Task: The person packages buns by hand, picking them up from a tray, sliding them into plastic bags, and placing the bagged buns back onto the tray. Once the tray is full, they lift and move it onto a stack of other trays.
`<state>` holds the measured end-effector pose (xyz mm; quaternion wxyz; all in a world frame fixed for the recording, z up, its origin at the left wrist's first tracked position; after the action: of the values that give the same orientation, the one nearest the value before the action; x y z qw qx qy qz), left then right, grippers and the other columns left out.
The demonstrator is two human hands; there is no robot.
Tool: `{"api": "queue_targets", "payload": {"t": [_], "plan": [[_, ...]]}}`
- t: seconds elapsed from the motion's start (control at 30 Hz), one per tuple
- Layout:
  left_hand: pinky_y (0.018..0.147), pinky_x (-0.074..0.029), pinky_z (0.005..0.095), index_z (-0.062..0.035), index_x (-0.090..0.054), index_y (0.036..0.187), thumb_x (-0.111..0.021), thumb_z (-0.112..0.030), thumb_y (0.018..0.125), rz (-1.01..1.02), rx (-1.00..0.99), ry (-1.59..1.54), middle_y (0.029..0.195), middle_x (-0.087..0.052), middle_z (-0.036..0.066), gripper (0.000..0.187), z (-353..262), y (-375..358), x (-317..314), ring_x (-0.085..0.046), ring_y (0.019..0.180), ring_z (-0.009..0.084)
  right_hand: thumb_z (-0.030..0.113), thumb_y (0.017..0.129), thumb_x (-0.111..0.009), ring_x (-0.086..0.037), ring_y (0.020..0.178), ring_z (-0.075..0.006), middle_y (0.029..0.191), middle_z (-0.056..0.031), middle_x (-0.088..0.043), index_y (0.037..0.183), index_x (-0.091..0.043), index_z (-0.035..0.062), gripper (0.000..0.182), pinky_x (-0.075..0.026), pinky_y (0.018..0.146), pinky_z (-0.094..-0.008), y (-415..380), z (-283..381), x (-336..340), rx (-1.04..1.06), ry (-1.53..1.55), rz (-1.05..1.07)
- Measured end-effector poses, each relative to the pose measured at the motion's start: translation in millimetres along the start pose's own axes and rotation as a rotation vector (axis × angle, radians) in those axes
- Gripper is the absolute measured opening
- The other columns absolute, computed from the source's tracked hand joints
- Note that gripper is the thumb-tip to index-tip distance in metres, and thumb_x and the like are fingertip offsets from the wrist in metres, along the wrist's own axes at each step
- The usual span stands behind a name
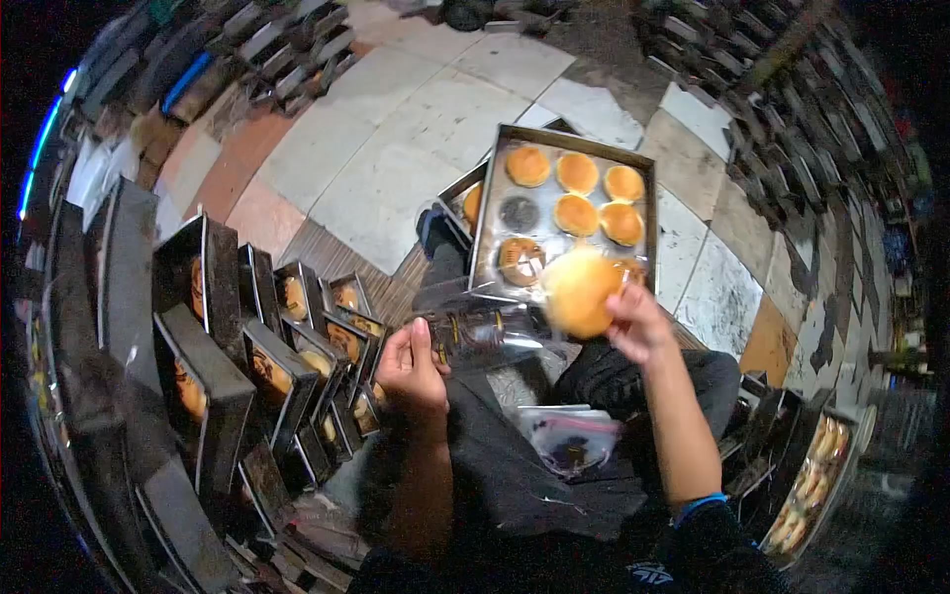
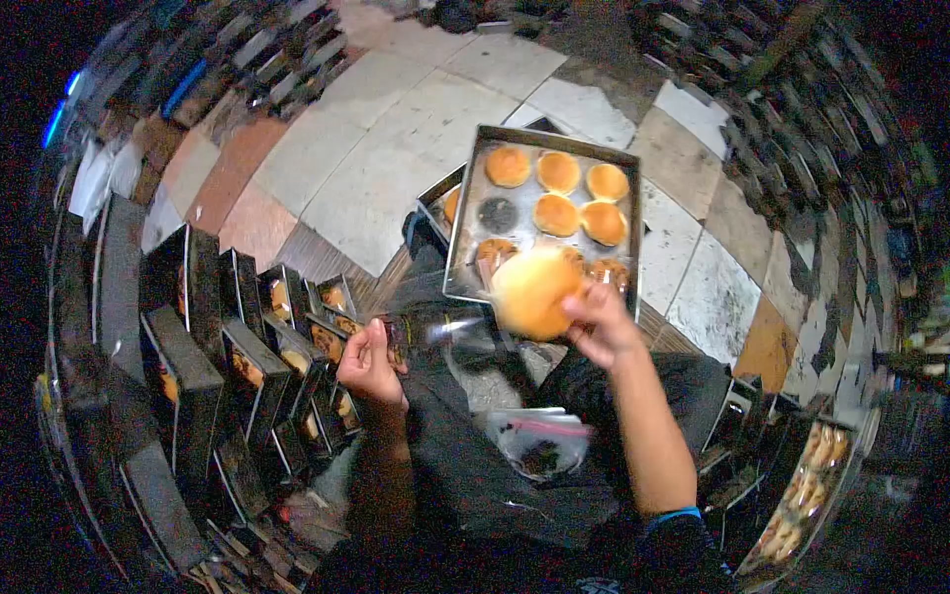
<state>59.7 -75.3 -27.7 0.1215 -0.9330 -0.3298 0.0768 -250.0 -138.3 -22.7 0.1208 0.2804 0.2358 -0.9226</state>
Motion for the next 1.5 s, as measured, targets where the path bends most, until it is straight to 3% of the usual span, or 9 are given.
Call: {"api": "queue_targets", "payload": {"t": [0.17, 0.3, 0.47, 0.73, 0.83, 1.17, 1.3, 1.37, 1.5], "plan": [[0.077, -0.05, 0.0264, -0.0024, -0.063, 0.113, -0.055, -0.013, 0.098, 0.337, -0.478, 0.124, 0.1, -0.066, 0.005, 0.02, -43.3, -72.3, -44.9, -0.062, 0.089, 0.0128, -0.003, 0.081, -0.069, -0.069, 0.092, -0.0201, 0.109, -0.0109, -0.069, 0.125, -0.056, -0.0022, 0.045, -0.055, 0.086, -0.0323, -113.5, 16.9, -93.4, 0.267, -0.482, -0.114], [0.095, -0.047, 0.0542, -0.0136, -0.035, 0.145, -0.032, -0.068, 0.093, 0.669, 0.272, -0.836, 0.131, -0.052, 0.021, 0.076, -78.5, -150.8, -79.1, -0.056, 0.113, 0.0417, -0.008, 0.069, -0.065, -0.064, 0.105, -0.0392, 0.122, -0.019, -0.061, 0.117, -0.062, -0.0015, 0.048, -0.053, 0.092, -0.0442, -205.2, 62.0, -183.6, 1.109, -1.107, -0.059], [0.104, -0.038, 0.0566, -0.0066, -0.036, 0.144, -0.026, -0.08, 0.086, 0.74, 0.048, -0.966, 0.138, -0.047, 0.023, 0.094, -138.3, -196.9, -73.6, -0.05, 0.122, 0.0444, -0.002, 0.075, -0.064, -0.06, 0.112, -0.0389, 0.121, -0.0195, -0.06, 0.121, -0.063, 0.0013, 0.046, -0.05, 0.096, -0.0496, -248.6, 59.8, -204.0, 1.515, -1.097, -0.036], [0.11, -0.032, 0.056, -0.0111, -0.015, 0.153, -0.062, -0.063, 0.072, 0.626, -0.359, -0.387, 0.151, -0.027, 0.025, 0.107, -189.3, -249.1, -43.3, -0.034, 0.135, 0.0456, 0.005, 0.079, -0.065, -0.056, 0.12, -0.0382, 0.129, -0.0225, -0.057, 0.12, -0.066, 0.0073, 0.041, -0.051, 0.097, -0.0425, -274.0, 72.6, -251.6, 1.383, -1.232, 0.062], [0.109, -0.033, 0.0591, -0.0186, -0.01, 0.154, -0.057, -0.068, 0.078, 0.797, -0.218, -0.937, 0.153, -0.021, 0.027, 0.102, -221.5, -232.6, -32.0, -0.029, 0.137, 0.0472, 0.008, 0.08, -0.065, -0.058, 0.118, -0.0369, 0.128, -0.0214, -0.058, 0.121, -0.066, 0.0108, 0.041, -0.053, 0.094, -0.0392, -287.6, 69.9, -252.1, 1.472, -1.238, 0.105], [0.105, -0.034, 0.0648, -0.027, -0.02, 0.153, -0.053, -0.067, 0.082, 0.905, -0.238, -0.925, 0.151, -0.02, 0.03, 0.087, -237.7, -219.1, -45.6, -0.032, 0.133, 0.0516, 0.011, 0.08, -0.065, -0.058, 0.117, -0.0374, 0.13, -0.0226, -0.056, 0.122, -0.067, 0.0164, 0.042, -0.054, 0.094, -0.0397, -281.9, 63.1, -256.0, 1.478, -1.406, 0.076], [0.1, -0.046, 0.0532, 0.0001, -0.029, 0.144, -0.042, -0.038, 0.092, 0.653, -0.478, -0.206, 0.136, -0.046, 0.028, 0.065, -167.5, -217.8, -62.3, -0.05, 0.123, 0.0425, 0.006, 0.082, -0.059, -0.039, 0.131, -0.0495, 0.143, -0.0301, -0.038, 0.135, -0.053, 0.0077, 0.053, -0.037, 0.107, -0.0521, -235.6, 66.3, -254.7, 1.016, -1.555, -0.083], [0.106, -0.042, 0.0428, 0.0001, -0.029, 0.144, -0.054, -0.035, 0.087, 0.672, 0.117, -0.674, 0.137, -0.047, 0.019, 0.071, -110.1, -190.5, -68.0, -0.051, 0.122, 0.0344, 0.007, 0.081, -0.061, -0.04, 0.129, -0.049, 0.141, -0.0304, -0.039, 0.133, -0.054, 0.005, 0.052, -0.037, 0.107, -0.0516, -233.5, 56.3, -248.5, 0.975, -1.515, -0.057], [0.088, -0.054, 0.0566, -0.0031, -0.043, 0.135, -0.04, -0.053, 0.094, 0.536, 0.28, -0.808, 0.128, -0.055, 0.019, 0.065, -109.5, -141.2, -48.9, -0.06, 0.11, 0.037, 0.008, 0.081, -0.064, -0.049, 0.122, -0.0414, 0.132, -0.0266, -0.049, 0.123, -0.059, 0.0018, 0.043, -0.043, 0.101, -0.0467, -234.4, 3.0, -229.3, 0.784, -1.351, 0.303]]}}
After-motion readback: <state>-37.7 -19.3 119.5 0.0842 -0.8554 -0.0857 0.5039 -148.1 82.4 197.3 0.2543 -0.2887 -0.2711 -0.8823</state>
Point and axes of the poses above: each hand's wrist, its own y-axis towards the middle knuckle, its own x-axis out of the back of the hand, z = x × y, the point moved 10 cm from there along y, towards the middle knuckle
